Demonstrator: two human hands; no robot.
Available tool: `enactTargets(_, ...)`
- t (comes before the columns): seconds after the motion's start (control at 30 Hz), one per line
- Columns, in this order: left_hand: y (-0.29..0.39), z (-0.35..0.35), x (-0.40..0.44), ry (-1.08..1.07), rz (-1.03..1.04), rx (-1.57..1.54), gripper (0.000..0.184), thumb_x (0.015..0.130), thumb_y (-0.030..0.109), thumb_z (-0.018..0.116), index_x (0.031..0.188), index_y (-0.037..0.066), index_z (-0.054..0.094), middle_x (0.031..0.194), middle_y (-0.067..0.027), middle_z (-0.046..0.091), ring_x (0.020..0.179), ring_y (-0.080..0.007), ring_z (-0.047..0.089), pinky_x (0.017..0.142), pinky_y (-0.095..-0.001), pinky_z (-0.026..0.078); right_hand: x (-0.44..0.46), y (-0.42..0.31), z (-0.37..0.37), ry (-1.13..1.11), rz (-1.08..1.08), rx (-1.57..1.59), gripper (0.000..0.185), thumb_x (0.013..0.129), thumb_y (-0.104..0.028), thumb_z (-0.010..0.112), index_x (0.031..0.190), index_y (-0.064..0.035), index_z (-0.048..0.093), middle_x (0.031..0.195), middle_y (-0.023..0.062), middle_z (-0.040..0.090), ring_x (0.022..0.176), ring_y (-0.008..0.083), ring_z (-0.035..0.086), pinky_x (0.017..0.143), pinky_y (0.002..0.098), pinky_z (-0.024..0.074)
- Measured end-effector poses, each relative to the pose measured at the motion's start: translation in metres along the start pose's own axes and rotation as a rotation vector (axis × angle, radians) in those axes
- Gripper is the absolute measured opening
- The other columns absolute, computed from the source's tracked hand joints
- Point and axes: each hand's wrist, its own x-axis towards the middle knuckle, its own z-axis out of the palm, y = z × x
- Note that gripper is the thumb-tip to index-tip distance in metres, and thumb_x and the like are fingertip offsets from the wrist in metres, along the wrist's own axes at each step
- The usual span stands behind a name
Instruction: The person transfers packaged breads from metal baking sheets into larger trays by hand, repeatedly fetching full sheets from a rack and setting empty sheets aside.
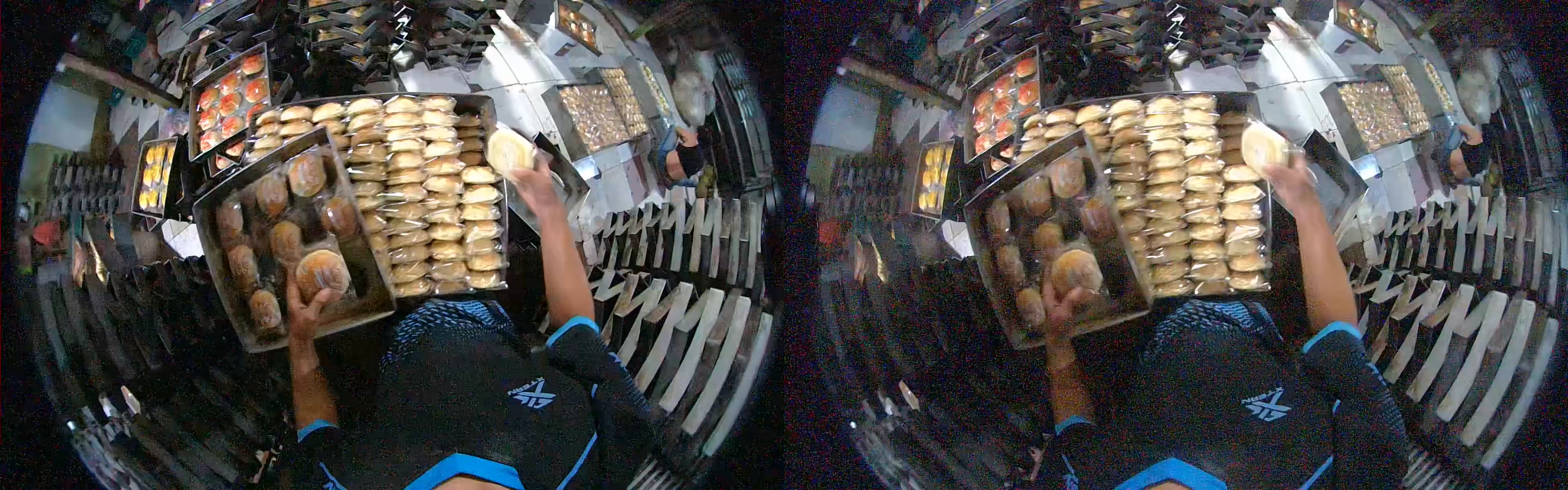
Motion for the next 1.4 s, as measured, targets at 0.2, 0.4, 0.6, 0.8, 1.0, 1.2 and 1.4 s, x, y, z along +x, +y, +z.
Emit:
enactTargets(0.2,0.056,0.117,0.059,0.02,0.081,-0.278,0.06,0.077,0.007,0.06,0.13,-0.002,0.035,0.121,-0.0118,0.049,0.113,-0.0209,0.049,0.097,-0.0337,0.037,0.114,0.029,-0.057,-0.851,0.055,-1.45,0.064,0.059,-0.029,0.075,0.112,-0.0007,0.052,0.105,0.02,0.058,0.096,0.0371,0.056,0.086,0.0404,0.0463)
enactTargets(0.4,0.085,0.236,0.118,0.015,0.024,-0.261,0.059,0.081,0.007,0.057,0.133,-0.003,0.031,0.124,-0.0129,0.048,0.111,-0.0208,0.049,0.096,-0.0306,0.037,0.149,0.099,-0.076,-1.077,0.225,-1.576,0.065,0.058,-0.037,0.079,0.101,0.0054,0.054,0.093,0.0217,0.064,0.09,0.0354,0.063,0.073,0.0432,0.0511)
enactTargets(0.6,0.029,0.309,0.169,-0.027,-0.076,-0.049,0.062,0.084,0.004,0.052,0.139,0.001,0.025,0.133,-0.0198,0.037,0.114,-0.0257,0.048,0.09,-0.0368,0.047,0.095,-0.014,-0.044,-0.588,-0.507,-1.124,0.094,0.055,-0.036,0.073,0.133,-0.0027,0.033,0.128,0.0276,0.039,0.118,0.041,0.042,0.1,0.0414,0.0367)
enactTargets(0.8,0.022,0.344,0.17,-0.037,-0.007,-0.066,0.061,0.08,0.01,0.046,0.137,-0.001,0.029,0.127,-0.0203,0.047,0.102,-0.0241,0.056,0.084,-0.034,0.046,0.126,-0.007,-0.07,-0.388,0.043,-0.628,0.06,0.064,-0.004,0.063,0.123,-0.0051,0.048,0.108,0.0186,0.058,0.104,0.0337,0.056,0.097,0.0383,0.0424)
enactTargets(1.0,-0.009,0.359,0.161,-0.137,0.001,1.21,0.044,0.082,0.02,0.052,0.124,0.006,0.045,0.094,-0.0192,0.057,0.071,-0.0388,0.061,0.063,-0.0471,0.05,0.165,0.029,-0.073,-0.889,-0.129,-1.427,0.041,0.068,-0.012,0.058,0.109,-0.004,0.053,0.1,0.0202,0.059,0.093,0.0395,0.057,0.08,0.0433,0.0473)
enactTargets(1.2,0.02,0.275,0.092,0.131,0.328,0.885,0.035,0.083,0.021,0.053,0.115,0.008,0.055,0.087,-0.0165,0.058,0.074,-0.0321,0.059,0.067,-0.043,0.049,0.137,0.072,-0.071,-0.823,-0.058,-1.586,0.058,0.07,-0.015,0.055,0.123,0.0052,0.04,0.112,0.0283,0.05,0.098,0.0432,0.054,0.087,0.0457,0.0447)
enactTargets(1.4,-0.032,0.009,0.043,0.969,0.249,0.805,0.039,0.085,0.024,0.058,0.113,-0.004,0.053,0.112,-0.0238,0.053,0.102,-0.0383,0.051,0.087,-0.0469,0.041,0.083,0.047,0.037,-0.416,-0.571,-1.504,0.064,0.071,-0.017,0.06,0.128,0.0029,0.039,0.126,0.0274,0.043,0.114,0.0422,0.043,0.099,0.0449,0.0355)
